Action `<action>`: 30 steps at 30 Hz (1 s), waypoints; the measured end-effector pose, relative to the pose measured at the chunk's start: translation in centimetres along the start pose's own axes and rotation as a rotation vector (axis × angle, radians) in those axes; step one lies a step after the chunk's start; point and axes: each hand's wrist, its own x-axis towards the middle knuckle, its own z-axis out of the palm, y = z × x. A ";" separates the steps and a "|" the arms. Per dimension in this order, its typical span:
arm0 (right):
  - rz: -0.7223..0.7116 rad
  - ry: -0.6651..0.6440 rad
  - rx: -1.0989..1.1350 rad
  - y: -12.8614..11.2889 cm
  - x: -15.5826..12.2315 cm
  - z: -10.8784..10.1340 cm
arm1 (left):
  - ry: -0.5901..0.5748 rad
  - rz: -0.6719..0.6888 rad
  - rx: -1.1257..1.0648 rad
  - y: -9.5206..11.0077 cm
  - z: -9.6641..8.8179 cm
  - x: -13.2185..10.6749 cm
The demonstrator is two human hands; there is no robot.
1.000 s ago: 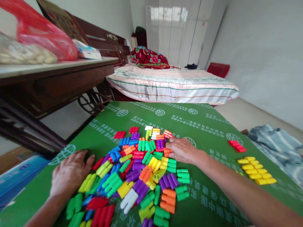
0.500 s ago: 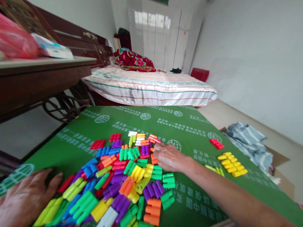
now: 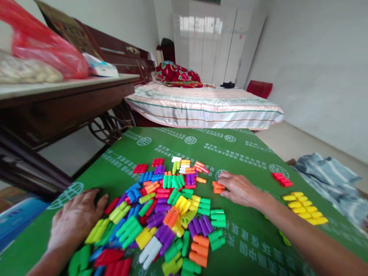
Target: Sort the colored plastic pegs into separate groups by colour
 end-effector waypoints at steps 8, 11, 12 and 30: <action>0.016 0.014 0.044 -1.3 1.2 0.7 | -0.046 -0.027 0.019 1.1 -1.2 -0.7; 0.014 0.019 0.052 -1.4 1.4 0.8 | -0.038 -0.025 0.012 1.3 -1.4 -1.0; 0.025 0.020 0.049 -1.4 1.4 0.8 | -0.041 -0.025 0.008 1.4 -1.5 -1.1; 0.274 -0.014 -0.066 -0.4 7.8 0.9 | -0.028 -0.024 0.002 1.2 -1.3 -1.1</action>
